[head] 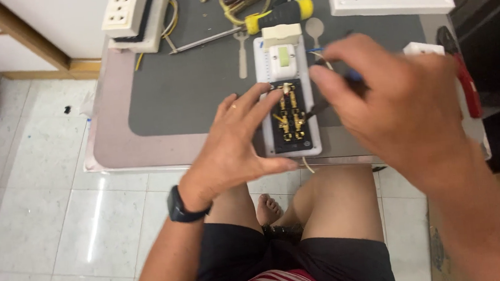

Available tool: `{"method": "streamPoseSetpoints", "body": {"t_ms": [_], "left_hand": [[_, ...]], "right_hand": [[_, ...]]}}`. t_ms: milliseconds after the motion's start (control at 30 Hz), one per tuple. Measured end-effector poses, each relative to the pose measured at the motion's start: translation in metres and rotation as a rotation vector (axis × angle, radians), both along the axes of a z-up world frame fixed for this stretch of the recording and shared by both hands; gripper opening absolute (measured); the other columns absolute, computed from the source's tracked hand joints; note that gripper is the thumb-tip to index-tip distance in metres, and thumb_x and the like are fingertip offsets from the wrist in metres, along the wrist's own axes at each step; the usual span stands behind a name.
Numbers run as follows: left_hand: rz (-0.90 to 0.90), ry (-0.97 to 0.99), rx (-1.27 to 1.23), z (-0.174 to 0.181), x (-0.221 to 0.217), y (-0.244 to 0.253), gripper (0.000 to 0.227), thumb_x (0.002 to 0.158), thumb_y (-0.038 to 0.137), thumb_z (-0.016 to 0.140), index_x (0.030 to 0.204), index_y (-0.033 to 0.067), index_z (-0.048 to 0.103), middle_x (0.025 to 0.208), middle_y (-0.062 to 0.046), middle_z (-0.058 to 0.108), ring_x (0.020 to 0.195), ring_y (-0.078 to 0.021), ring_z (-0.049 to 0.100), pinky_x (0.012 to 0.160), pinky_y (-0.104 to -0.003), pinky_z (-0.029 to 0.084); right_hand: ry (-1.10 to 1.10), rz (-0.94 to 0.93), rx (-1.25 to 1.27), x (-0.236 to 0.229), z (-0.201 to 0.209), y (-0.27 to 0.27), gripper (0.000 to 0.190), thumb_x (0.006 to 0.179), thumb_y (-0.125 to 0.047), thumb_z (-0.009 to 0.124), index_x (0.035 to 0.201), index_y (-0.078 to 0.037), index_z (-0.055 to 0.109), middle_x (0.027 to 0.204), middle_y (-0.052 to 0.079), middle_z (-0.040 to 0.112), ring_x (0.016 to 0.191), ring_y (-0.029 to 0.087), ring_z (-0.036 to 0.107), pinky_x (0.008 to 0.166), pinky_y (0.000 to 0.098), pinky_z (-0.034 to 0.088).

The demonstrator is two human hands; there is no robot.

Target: The person disassembles a white power strip, removes the front cover, and uses a screwdriver to adjust internal wiring and terminals. They manipulate yellow and blue wires and tighten screws on the metal contacts before setting the cover aside.

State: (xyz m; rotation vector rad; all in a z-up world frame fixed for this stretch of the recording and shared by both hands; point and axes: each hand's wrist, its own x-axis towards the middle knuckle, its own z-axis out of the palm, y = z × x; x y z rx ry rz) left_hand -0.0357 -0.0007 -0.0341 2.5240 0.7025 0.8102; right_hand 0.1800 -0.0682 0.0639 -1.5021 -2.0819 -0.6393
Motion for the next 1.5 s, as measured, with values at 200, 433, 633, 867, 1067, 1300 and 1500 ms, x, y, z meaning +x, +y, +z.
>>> {"method": "streamPoseSetpoints", "body": {"t_ms": [200,433,633,867,1067,1300,1500], "left_hand": [[0.109,0.077,0.106,0.003,0.016,-0.004,0.094,0.076,0.067,0.069,0.143,0.0084,0.04,0.144,-0.018,0.041,0.129,-0.0351,0.047,0.108,-0.056,0.03],[0.104,0.061,0.108,0.0,0.017,-0.005,0.093,0.077,0.068,0.065,0.142,0.0067,0.04,0.143,-0.019,0.04,0.128,-0.0355,0.048,0.108,-0.057,0.031],[0.107,0.048,0.102,-0.003,0.009,-0.001,0.096,0.072,0.063,0.076,0.143,0.0092,0.04,0.149,-0.019,0.039,0.134,-0.0351,0.046,0.109,-0.058,0.029],[0.015,-0.087,-0.204,0.026,-0.016,0.037,0.069,0.081,0.041,0.071,0.139,0.0147,0.043,0.145,-0.019,0.041,0.133,-0.0357,0.041,0.106,-0.051,0.034],[0.279,0.101,0.227,0.043,0.022,0.159,0.019,0.093,0.016,0.056,0.104,0.0086,0.069,0.089,-0.013,0.06,0.074,-0.0327,0.06,0.059,-0.046,0.048],[0.428,0.467,0.198,0.015,0.059,0.23,0.034,0.088,0.022,0.05,0.114,0.0203,0.072,0.09,-0.016,0.072,0.081,-0.0384,0.066,0.066,-0.051,0.054],[0.523,0.461,0.331,0.025,0.045,0.22,0.015,0.093,0.034,0.065,0.097,0.0226,0.074,0.065,-0.006,0.066,0.059,-0.0246,0.06,0.05,-0.039,0.05]], "right_hand": [[0.14,0.2,-0.34,-0.012,0.029,0.013,0.024,0.092,0.0,0.059,0.115,-0.004,0.061,0.052,0.006,0.05,0.041,0.025,0.045,0.045,0.0401,0.036],[0.125,0.266,-0.462,-0.012,0.032,0.012,0.03,0.088,0.002,0.052,0.116,-0.006,0.058,0.066,0.008,0.058,0.05,0.026,0.051,0.049,0.0404,0.04],[0.14,0.25,-0.436,-0.021,0.043,0.005,0.034,0.09,0.003,0.049,0.121,-0.007,0.059,0.069,0.008,0.06,0.045,0.026,0.047,0.045,0.0416,0.037],[0.376,0.001,-0.5,-0.013,0.034,-0.006,0.047,0.088,-0.013,0.06,0.134,-0.017,0.056,0.099,-0.004,0.07,0.031,0.017,0.032,0.038,0.0338,0.034],[0.58,-0.074,-0.543,-0.001,0.029,-0.013,0.047,0.086,-0.011,0.057,0.133,-0.017,0.057,0.095,-0.005,0.072,0.033,0.012,0.03,0.031,0.0269,0.029],[0.651,-0.06,-0.386,0.021,0.023,-0.027,0.041,0.087,-0.007,0.056,0.127,-0.013,0.061,0.095,-0.007,0.072,0.036,0.011,0.025,0.036,0.0226,0.032],[0.698,-0.058,-0.16,0.03,0.024,-0.025,0.027,0.101,0.003,0.049,0.127,0.004,0.058,0.096,0.011,0.069,0.074,0.014,0.056,0.051,0.023,0.037]]}}
